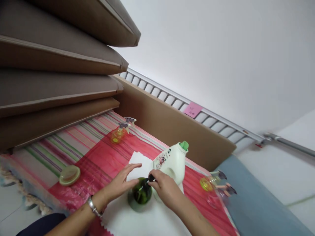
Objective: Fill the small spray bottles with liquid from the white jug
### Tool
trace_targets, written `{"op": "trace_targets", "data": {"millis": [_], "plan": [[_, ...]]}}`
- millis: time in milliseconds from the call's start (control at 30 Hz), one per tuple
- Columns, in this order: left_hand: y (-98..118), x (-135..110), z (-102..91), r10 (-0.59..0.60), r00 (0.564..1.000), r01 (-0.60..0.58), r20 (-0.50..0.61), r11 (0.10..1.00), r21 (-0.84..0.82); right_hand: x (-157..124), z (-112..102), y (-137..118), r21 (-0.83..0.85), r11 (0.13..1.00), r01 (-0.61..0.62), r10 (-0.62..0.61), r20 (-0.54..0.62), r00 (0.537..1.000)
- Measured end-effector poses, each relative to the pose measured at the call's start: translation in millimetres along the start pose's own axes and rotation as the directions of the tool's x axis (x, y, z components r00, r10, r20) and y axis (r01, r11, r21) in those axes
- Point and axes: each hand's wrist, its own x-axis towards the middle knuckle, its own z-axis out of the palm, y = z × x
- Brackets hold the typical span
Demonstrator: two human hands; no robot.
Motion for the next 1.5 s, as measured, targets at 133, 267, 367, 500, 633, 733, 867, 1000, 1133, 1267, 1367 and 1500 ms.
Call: {"op": "trace_targets", "data": {"millis": [133,267,367,500,633,733,867,1000,1133,1267,1367,1500], "plan": [[-19.9,-5.0,28.4,-0.006,0.962,-0.030,0.275,0.992,0.126,-17.1,16.1,8.5,0.199,0.980,0.012,-0.005,-0.038,0.999],[-33.9,-7.2,49.1,0.005,0.960,-0.065,0.279,0.976,0.208,-25.1,34.7,16.4,0.327,0.943,-0.058,0.123,-0.181,0.976],[-34.7,-7.2,52.3,0.015,0.966,-0.070,0.259,0.976,0.205,-38.6,64.2,29.1,0.607,0.784,-0.129,0.362,-0.280,0.889],[-30.7,-9.5,47.6,0.064,0.956,-0.109,0.287,0.984,0.144,-58.4,117.6,48.2,0.817,0.563,-0.124,0.467,-0.190,0.864],[-27.4,-9.9,43.1,0.120,0.932,-0.143,0.342,0.989,0.045,-57.4,146.6,43.6,0.812,0.582,-0.045,0.357,-0.205,0.911],[-26.3,-5.3,44.6,0.105,0.932,-0.107,0.347,0.994,-0.013,-45.3,147.6,29.2,0.772,0.634,-0.051,0.374,-0.248,0.894],[-25.9,1.0,52.1,0.029,0.979,-0.023,0.201,0.999,-0.035,-34.1,144.1,19.1,0.790,0.611,-0.055,0.418,-0.263,0.869],[-21.3,1.5,55.0,0.000,0.993,-0.001,0.122,1.000,0.013,-30.8,142.3,17.7,0.780,0.625,-0.029,0.379,-0.271,0.885],[-12.9,2.3,50.1,0.028,0.948,-0.034,0.317,0.999,0.012,-30.0,140.6,13.8,0.810,0.586,-0.018,0.380,-0.256,0.889],[-6.8,2.5,51.5,-0.058,0.973,0.022,0.221,0.987,0.160,-29.3,140.3,12.5,0.795,0.605,-0.032,0.388,-0.260,0.884],[-3.9,1.0,52.2,-0.072,0.991,0.051,0.113,0.983,0.178,-28.3,139.6,13.8,0.770,0.636,-0.045,0.370,-0.253,0.894],[-2.2,1.0,46.4,0.006,0.955,-0.022,0.296,0.998,0.051,-29.5,138.4,12.9,0.789,0.613,-0.024,0.369,-0.260,0.892]]}}
